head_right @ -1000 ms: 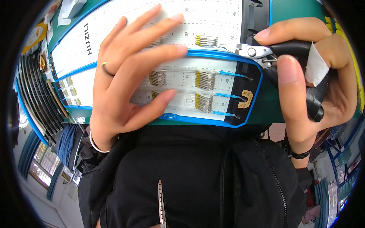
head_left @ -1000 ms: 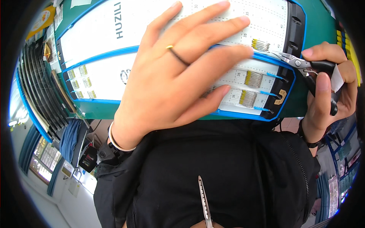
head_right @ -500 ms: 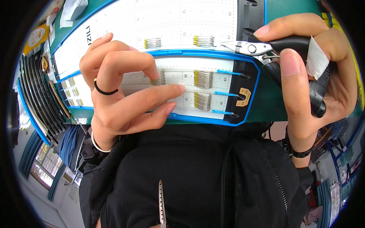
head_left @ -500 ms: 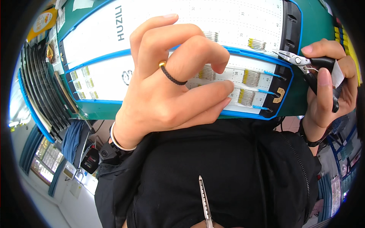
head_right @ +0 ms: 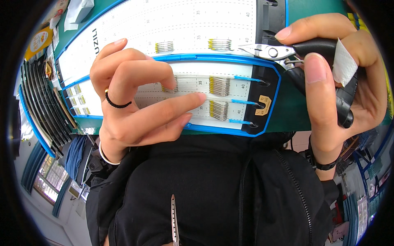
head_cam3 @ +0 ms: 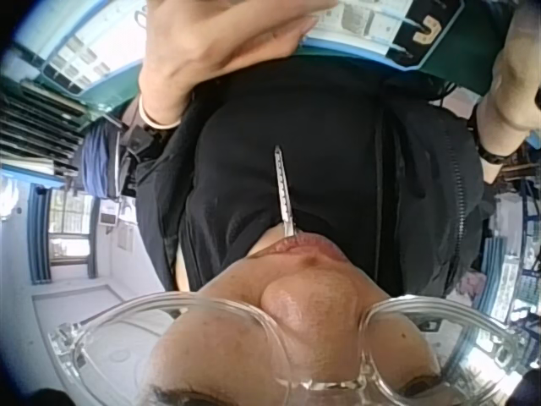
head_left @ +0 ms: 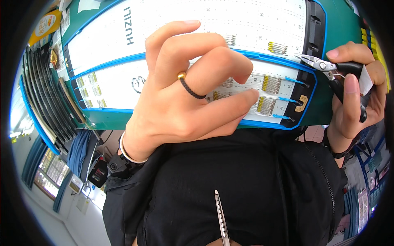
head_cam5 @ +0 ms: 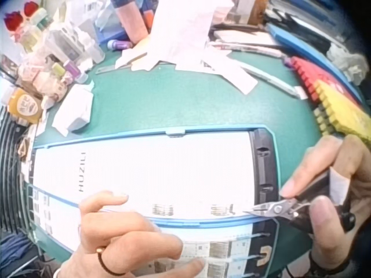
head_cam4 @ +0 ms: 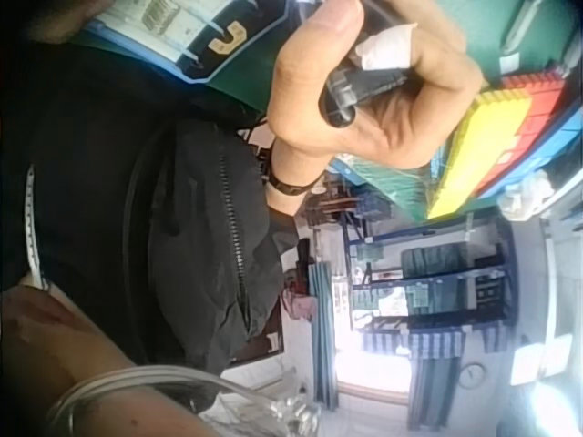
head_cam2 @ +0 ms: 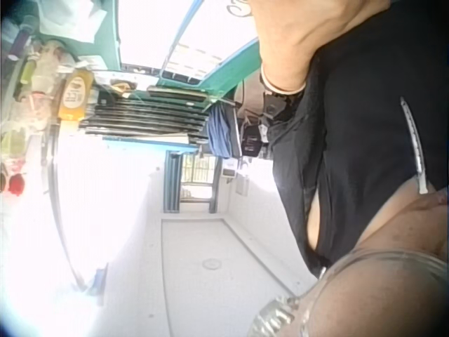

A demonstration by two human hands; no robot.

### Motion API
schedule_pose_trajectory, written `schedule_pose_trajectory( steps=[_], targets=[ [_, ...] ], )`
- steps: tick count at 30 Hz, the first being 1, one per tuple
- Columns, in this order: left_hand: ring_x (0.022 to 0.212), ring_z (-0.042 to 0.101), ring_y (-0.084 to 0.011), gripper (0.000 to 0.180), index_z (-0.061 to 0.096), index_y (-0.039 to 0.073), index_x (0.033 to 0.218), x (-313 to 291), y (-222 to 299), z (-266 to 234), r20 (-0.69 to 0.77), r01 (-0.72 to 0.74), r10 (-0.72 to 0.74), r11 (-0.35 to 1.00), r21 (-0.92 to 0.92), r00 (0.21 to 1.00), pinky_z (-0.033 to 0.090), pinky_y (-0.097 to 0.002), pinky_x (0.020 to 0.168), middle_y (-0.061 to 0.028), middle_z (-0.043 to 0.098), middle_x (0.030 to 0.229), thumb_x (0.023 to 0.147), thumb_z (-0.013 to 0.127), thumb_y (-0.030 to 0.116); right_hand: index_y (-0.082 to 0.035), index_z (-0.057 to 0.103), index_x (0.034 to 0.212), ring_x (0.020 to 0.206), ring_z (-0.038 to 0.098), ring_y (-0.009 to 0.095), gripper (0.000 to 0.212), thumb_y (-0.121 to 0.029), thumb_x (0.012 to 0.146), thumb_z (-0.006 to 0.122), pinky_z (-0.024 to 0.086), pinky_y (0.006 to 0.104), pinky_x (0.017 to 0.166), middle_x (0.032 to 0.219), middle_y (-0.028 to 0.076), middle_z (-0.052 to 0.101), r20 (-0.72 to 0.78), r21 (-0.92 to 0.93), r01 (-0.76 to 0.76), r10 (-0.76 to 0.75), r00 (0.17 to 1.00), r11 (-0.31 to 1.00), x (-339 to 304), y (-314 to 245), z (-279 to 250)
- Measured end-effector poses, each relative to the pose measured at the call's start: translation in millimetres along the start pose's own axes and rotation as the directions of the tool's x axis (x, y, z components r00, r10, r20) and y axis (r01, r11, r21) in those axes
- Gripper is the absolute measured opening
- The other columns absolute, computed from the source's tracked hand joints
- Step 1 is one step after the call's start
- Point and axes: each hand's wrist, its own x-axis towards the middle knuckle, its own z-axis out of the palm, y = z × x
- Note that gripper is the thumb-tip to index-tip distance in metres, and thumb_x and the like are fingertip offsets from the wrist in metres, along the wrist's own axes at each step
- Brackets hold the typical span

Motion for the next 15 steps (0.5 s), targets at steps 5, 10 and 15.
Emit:
schedule_pose_trajectory(
  steps=[5,10,15],
  targets=[
    [0.095,0.049,-0.0186,0.025,0.080,0.028,0.089,-1.9,0.7,2.6,0.000,-0.005,0.005,1.000,0.024,1.000,0.032,-0.0477,0.104,0.0045,0.058,0.095,0.064,0.079,0.027,-0.004,0.043,0.082,0.085,0.058,0.024,0.010,-0.001,0.087,0.052,0.047,0.0322,0.079,0.100,0.027,0.065,-0.045,0.030,0.006,-0.005,0.999,1.000,-4.9,6.0,1.3],
    [0.096,0.049,-0.0179,0.026,0.080,0.028,0.090,-1.8,3.0,0.3,0.023,-0.011,0.010,0.999,0.043,1.000,0.032,-0.0471,0.104,0.0055,0.058,0.093,0.064,0.080,0.028,-0.004,0.043,0.082,0.084,0.058,0.023,0.011,-0.001,0.087,0.052,0.047,0.0314,0.078,0.101,0.027,0.065,-0.035,0.035,0.005,-0.004,0.999,0.999,-4.9,6.2,0.5],
    [0.096,0.049,-0.0175,0.027,0.080,0.028,0.091,-1.8,3.9,4.8,-0.001,-0.002,0.002,0.999,0.046,1.000,0.034,-0.0466,0.103,0.0064,0.058,0.093,0.064,0.080,0.028,-0.004,0.043,0.083,0.085,0.058,0.023,0.010,-0.001,0.087,0.052,0.047,0.0305,0.077,0.101,0.026,0.065,-0.008,0.016,-0.005,0.006,1.000,1.000,-1.6,0.9,0.6]
  ],
)
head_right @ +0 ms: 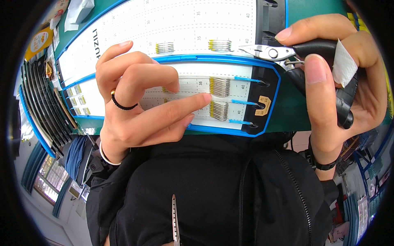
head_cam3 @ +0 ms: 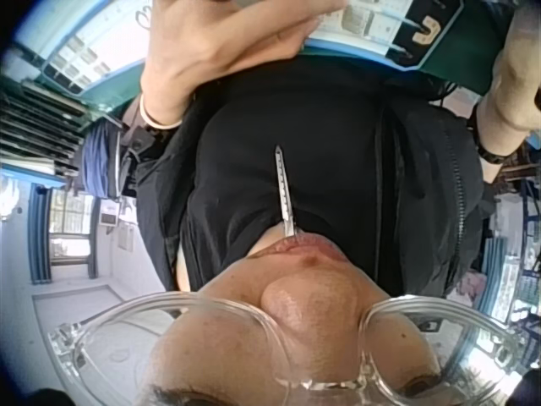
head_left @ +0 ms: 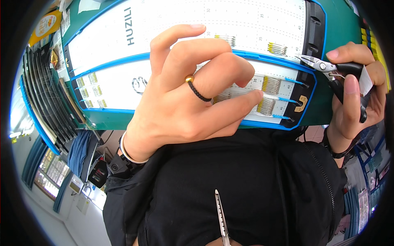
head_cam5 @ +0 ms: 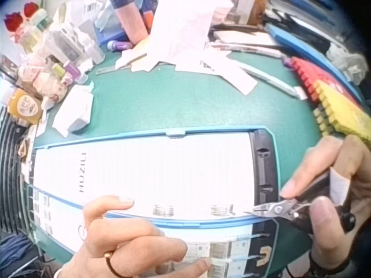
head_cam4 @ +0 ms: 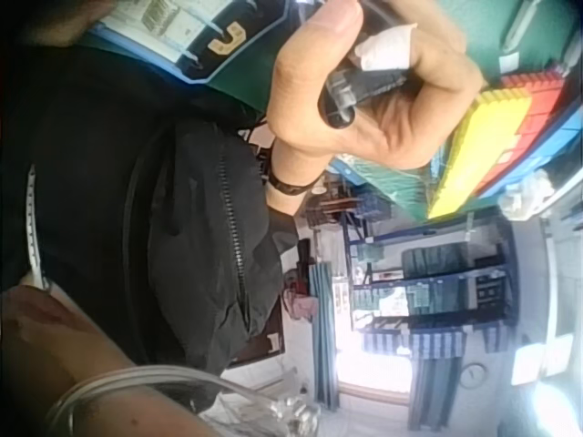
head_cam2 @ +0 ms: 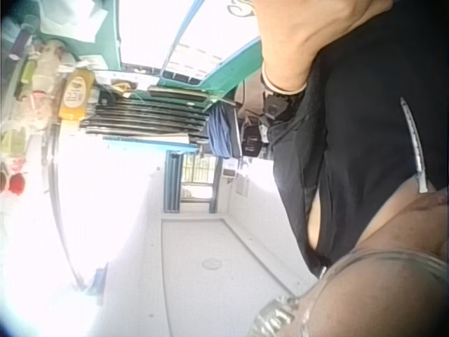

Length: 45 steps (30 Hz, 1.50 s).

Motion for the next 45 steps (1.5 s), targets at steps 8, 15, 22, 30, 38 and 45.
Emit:
schedule_pose_trajectory(
  steps=[8,15,22,30,38,45],
  targets=[
    [0.097,0.049,-0.0197,0.029,0.080,0.028,0.094,-1.7,-2.0,-5.2,-0.007,0.012,-0.012,0.999,0.039,1.000,0.033,-0.0459,0.103,0.0054,0.058,0.095,0.066,0.077,0.028,-0.003,0.045,0.084,0.079,0.053,0.019,0.008,-0.002,0.087,0.052,0.044,0.0284,0.072,0.101,0.026,0.064,-0.022,0.048,-0.012,0.013,1.000,0.999,0.0,-0.6,2.7],
    [0.110,0.042,-0.0257,0.039,0.077,0.022,0.103,5.1,-4.4,-8.7,0.045,0.142,-0.148,0.983,0.116,0.988,0.032,-0.0422,0.101,-0.0033,0.057,0.115,0.066,0.077,0.034,-0.005,0.044,0.083,0.073,0.048,0.016,0.009,-0.003,0.087,0.052,0.041,0.0264,0.067,0.101,0.026,0.064,-0.023,0.095,-0.025,0.027,0.999,0.995,1.8,-2.0,2.9],
    [0.112,0.040,-0.0278,0.042,0.075,0.020,0.107,6.9,-5.0,-8.7,0.129,0.194,-0.206,0.976,0.096,0.970,0.030,-0.0445,0.102,-0.0056,0.054,0.118,0.069,0.077,0.038,-0.008,0.039,0.080,0.070,0.047,0.015,0.016,-0.004,0.086,0.053,0.041,0.0262,0.065,0.101,0.028,0.064,-0.007,0.110,-0.069,0.070,0.998,0.992,-3.7,2.3,-1.4],
    [0.113,0.038,-0.0284,0.043,0.075,0.019,0.107,8.2,-6.8,-5.5,0.115,0.184,-0.193,0.980,0.081,0.974,0.030,-0.0445,0.102,-0.0065,0.052,0.117,0.069,0.076,0.040,-0.007,0.039,0.082,0.066,0.046,0.016,0.014,-0.003,0.085,0.052,0.041,0.0265,0.064,0.100,0.029,0.063,0.000,0.138,-0.024,0.024,1.000,0.990,-0.1,4.2,-3.4],
    [0.112,0.038,-0.0274,0.041,0.075,0.020,0.108,8.9,-7.0,-5.1,0.131,0.183,-0.192,0.980,0.076,0.973,0.030,-0.0435,0.100,-0.0063,0.050,0.117,0.071,0.074,0.039,-0.007,0.040,0.083,0.064,0.045,0.015,0.014,-0.004,0.085,0.053,0.040,0.0271,0.063,0.100,0.029,0.063,0.006,0.152,-0.034,0.033,0.999,0.988,-1.1,6.0,-4.3],
    [0.112,0.040,-0.0272,0.042,0.075,0.022,0.110,12.1,-6.8,-7.4,0.170,0.205,-0.214,0.977,0.065,0.962,0.028,-0.0432,0.101,-0.0059,0.050,0.116,0.070,0.073,0.037,-0.008,0.039,0.082,0.065,0.045,0.015,0.015,-0.004,0.085,0.054,0.039,0.0273,0.063,0.098,0.028,0.064,0.000,0.154,-0.051,0.052,0.999,0.987,0.5,2.7,-0.2]
  ],
)
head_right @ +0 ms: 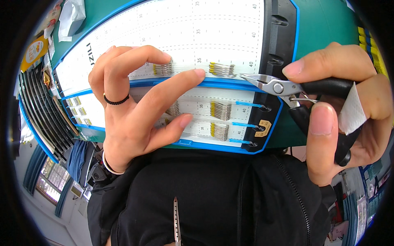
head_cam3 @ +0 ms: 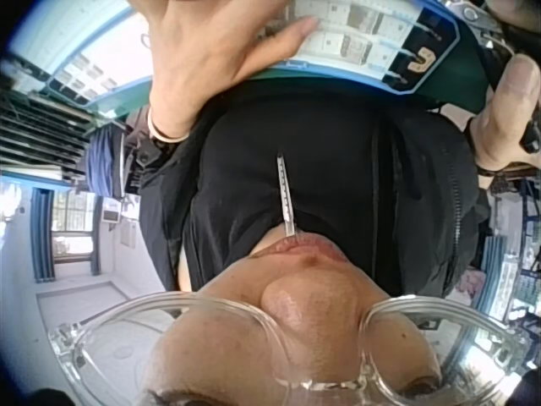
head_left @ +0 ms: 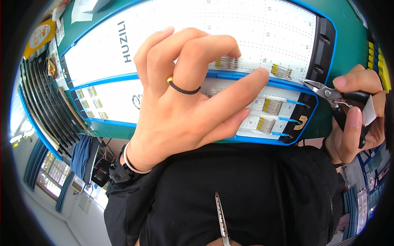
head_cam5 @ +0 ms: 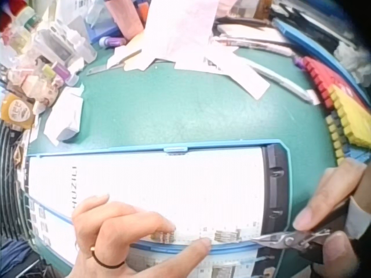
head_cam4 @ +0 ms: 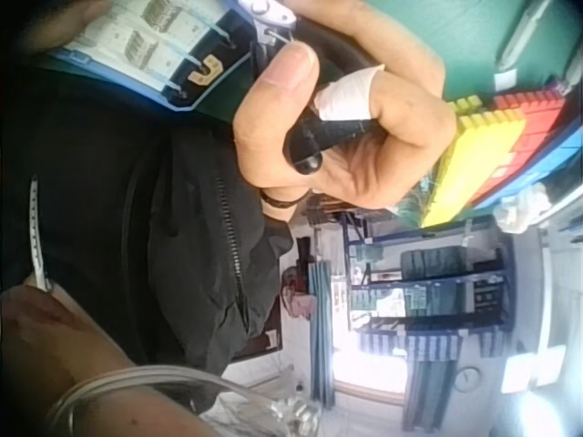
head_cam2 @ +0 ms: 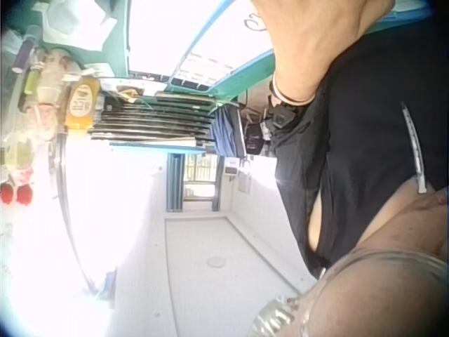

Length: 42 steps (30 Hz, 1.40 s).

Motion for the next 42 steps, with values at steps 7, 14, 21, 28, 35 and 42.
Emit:
schedule_pose_trajectory(
  steps=[7,14,21,28,35,42],
  targets=[
    [0.112,0.041,-0.0270,0.043,0.075,0.020,0.110,-0.8,1.2,-1.2,0.008,0.017,-0.017,1.000,-0.007,1.000,0.029,-0.0422,0.102,-0.0063,0.052,0.118,0.071,0.072,0.037,-0.008,0.039,0.081,0.066,0.044,0.015,0.017,-0.004,0.085,0.055,0.039,0.0275,0.063,0.097,0.027,0.064,0.001,0.006,-0.007,0.007,1.000,1.000,1.3,-1.0,4.1],
    [0.121,0.048,-0.0262,0.044,0.075,0.013,0.112,-0.6,-1.3,0.1,-0.005,-0.065,0.065,0.998,0.024,0.998,0.038,-0.0408,0.100,-0.0021,0.063,0.125,0.074,0.069,0.035,-0.009,0.039,0.080,0.067,0.044,0.015,0.018,-0.005,0.085,0.055,0.038,0.0276,0.063,0.096,0.027,0.064,-0.010,0.003,-0.030,0.030,1.000,1.000,3.8,-2.8,9.5],
    [0.118,0.056,-0.0253,0.043,0.074,0.012,0.115,-0.2,-4.6,4.8,-0.028,-0.101,0.101,0.995,0.002,0.994,0.040,-0.0421,0.101,-0.0013,0.065,0.125,0.078,0.066,0.033,-0.009,0.039,0.080,0.068,0.045,0.015,0.019,-0.004,0.087,0.056,0.037,0.0283,0.063,0.096,0.026,0.065,0.025,-0.021,-0.033,0.034,0.999,0.999,8.1,-6.2,12.5],
    [0.126,0.055,-0.0254,0.044,0.072,0.013,0.120,2.1,0.8,-2.2,0.079,-0.059,0.060,0.998,-0.009,0.995,0.034,-0.0427,0.108,-0.0008,0.064,0.131,0.083,0.063,0.034,-0.008,0.040,0.082,0.068,0.048,0.016,0.017,-0.002,0.086,0.056,0.039,0.0283,0.064,0.099,0.026,0.066,0.151,-0.053,-0.012,0.020,0.988,0.999,12.4,-6.5,6.3],
    [0.129,0.054,-0.0260,0.043,0.071,0.016,0.122,4.0,3.0,-3.3,0.120,-0.038,0.040,0.999,-0.020,0.992,0.032,-0.0445,0.110,0.0001,0.063,0.132,0.085,0.062,0.037,-0.009,0.040,0.082,0.067,0.046,0.015,0.020,-0.005,0.085,0.060,0.037,0.0296,0.064,0.096,0.026,0.065,0.059,0.069,-0.071,0.067,0.996,0.995,10.2,-4.2,8.2],
    [0.129,0.053,-0.0263,0.044,0.071,0.017,0.123,3.1,1.8,-2.8,0.129,-0.041,0.043,0.999,-0.023,0.991,0.031,-0.0445,0.111,0.0006,0.063,0.132,0.086,0.061,0.039,-0.009,0.040,0.080,0.067,0.046,0.014,0.023,-0.010,0.086,0.062,0.037,0.0298,0.064,0.094,0.024,0.066,0.034,0.071,-0.081,0.078,0.996,0.994,10.0,-1.2,12.8]
  ],
)
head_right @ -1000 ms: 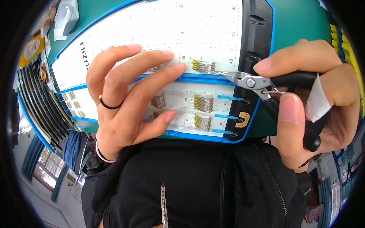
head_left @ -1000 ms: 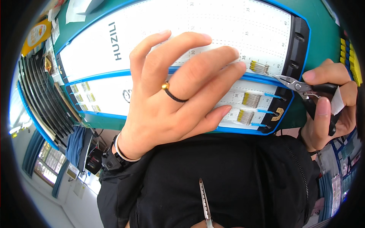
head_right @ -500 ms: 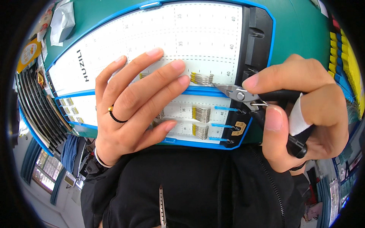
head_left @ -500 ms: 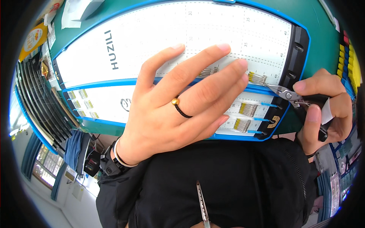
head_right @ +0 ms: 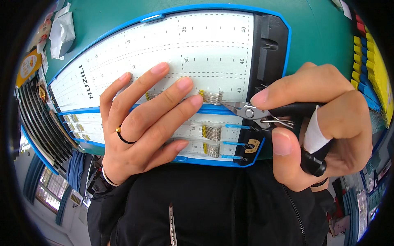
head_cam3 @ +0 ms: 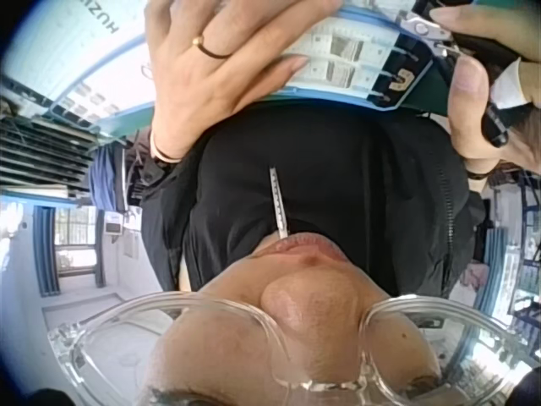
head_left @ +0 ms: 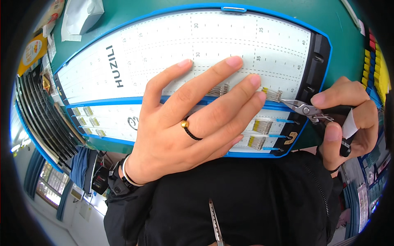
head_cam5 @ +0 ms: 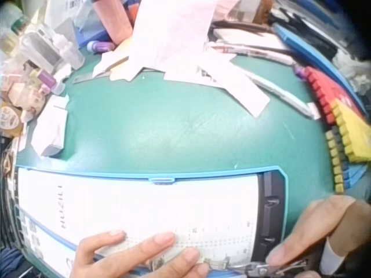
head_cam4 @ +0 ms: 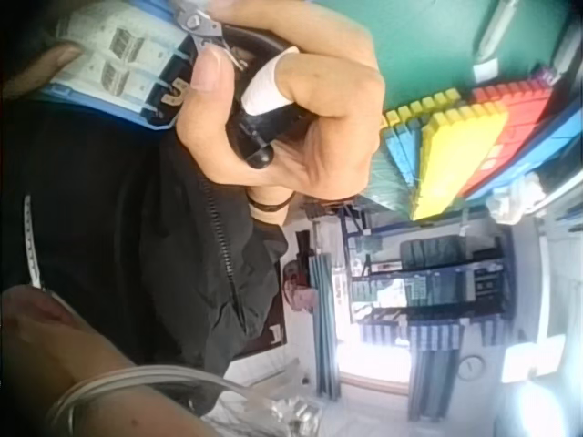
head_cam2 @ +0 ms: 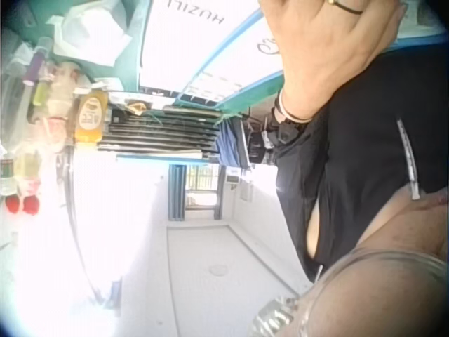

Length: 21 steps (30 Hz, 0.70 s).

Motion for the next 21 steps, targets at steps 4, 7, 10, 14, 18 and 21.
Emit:
schedule_pose_trajectory(
  steps=[4,7,10,14,18,21],
  targets=[
    [0.129,0.053,-0.0259,0.043,0.071,0.019,0.123,0.2,1.8,1.2,-0.012,0.015,-0.015,1.000,0.002,1.000,0.031,-0.0441,0.111,0.0010,0.062,0.133,0.086,0.061,0.039,-0.009,0.040,0.080,0.065,0.045,0.014,0.022,-0.010,0.088,0.061,0.037,0.0293,0.063,0.093,0.023,0.067,0.079,-0.040,0.058,-0.055,0.995,0.998,2.2,3.8,-6.2],
    [0.129,0.052,-0.0257,0.042,0.071,0.021,0.123,-0.1,4.2,2.9,-0.024,0.035,-0.035,0.999,0.009,0.999,0.031,-0.0437,0.111,0.0012,0.061,0.133,0.086,0.061,0.039,-0.009,0.040,0.079,0.063,0.044,0.013,0.022,-0.009,0.088,0.060,0.036,0.0291,0.062,0.094,0.024,0.067,0.062,-0.038,0.065,-0.063,0.996,0.997,-0.4,4.8,-6.5],
    [0.129,0.052,-0.0258,0.042,0.071,0.023,0.124,-0.7,4.3,5.0,-0.033,0.034,-0.033,0.999,0.017,0.999,0.031,-0.0434,0.111,0.0011,0.060,0.134,0.086,0.062,0.038,-0.009,0.040,0.079,0.062,0.043,0.013,0.021,-0.007,0.087,0.059,0.035,0.0291,0.060,0.094,0.025,0.067,0.048,-0.065,0.075,-0.072,0.996,0.995,-0.7,4.6,-7.5],
    [0.129,0.052,-0.0259,0.042,0.070,0.025,0.125,-2.6,4.0,6.9,-0.045,0.022,-0.021,0.999,0.025,0.999,0.031,-0.0432,0.111,0.0011,0.059,0.134,0.086,0.063,0.038,-0.007,0.041,0.081,0.061,0.042,0.012,0.017,-0.002,0.085,0.056,0.035,0.0289,0.059,0.095,0.027,0.066,0.089,-0.044,0.118,-0.113,0.990,0.992,-0.3,6.6,-11.2],
    [0.130,0.051,-0.0257,0.042,0.070,0.026,0.125,-2.8,1.9,8.2,-0.047,0.014,-0.013,1.000,0.025,0.999,0.031,-0.0431,0.111,0.0011,0.059,0.134,0.085,0.063,0.037,-0.005,0.042,0.084,0.060,0.040,0.011,0.014,0.003,0.082,0.053,0.035,0.0284,0.058,0.097,0.030,0.064,0.197,-0.034,0.149,-0.139,0.971,0.988,5.5,6.9,-20.1],
    [0.130,0.051,-0.0256,0.041,0.070,0.027,0.125,-2.6,2.9,7.0,-0.041,0.011,-0.010,0.999,0.034,0.999,0.030,-0.0430,0.111,0.0009,0.059,0.134,0.085,0.064,0.037,-0.004,0.043,0.085,0.059,0.040,0.011,0.013,0.005,0.081,0.052,0.035,0.0283,0.057,0.098,0.031,0.064,0.217,-0.030,0.158,-0.147,0.965,0.987,5.8,6.0,-22.3]
  ],
)
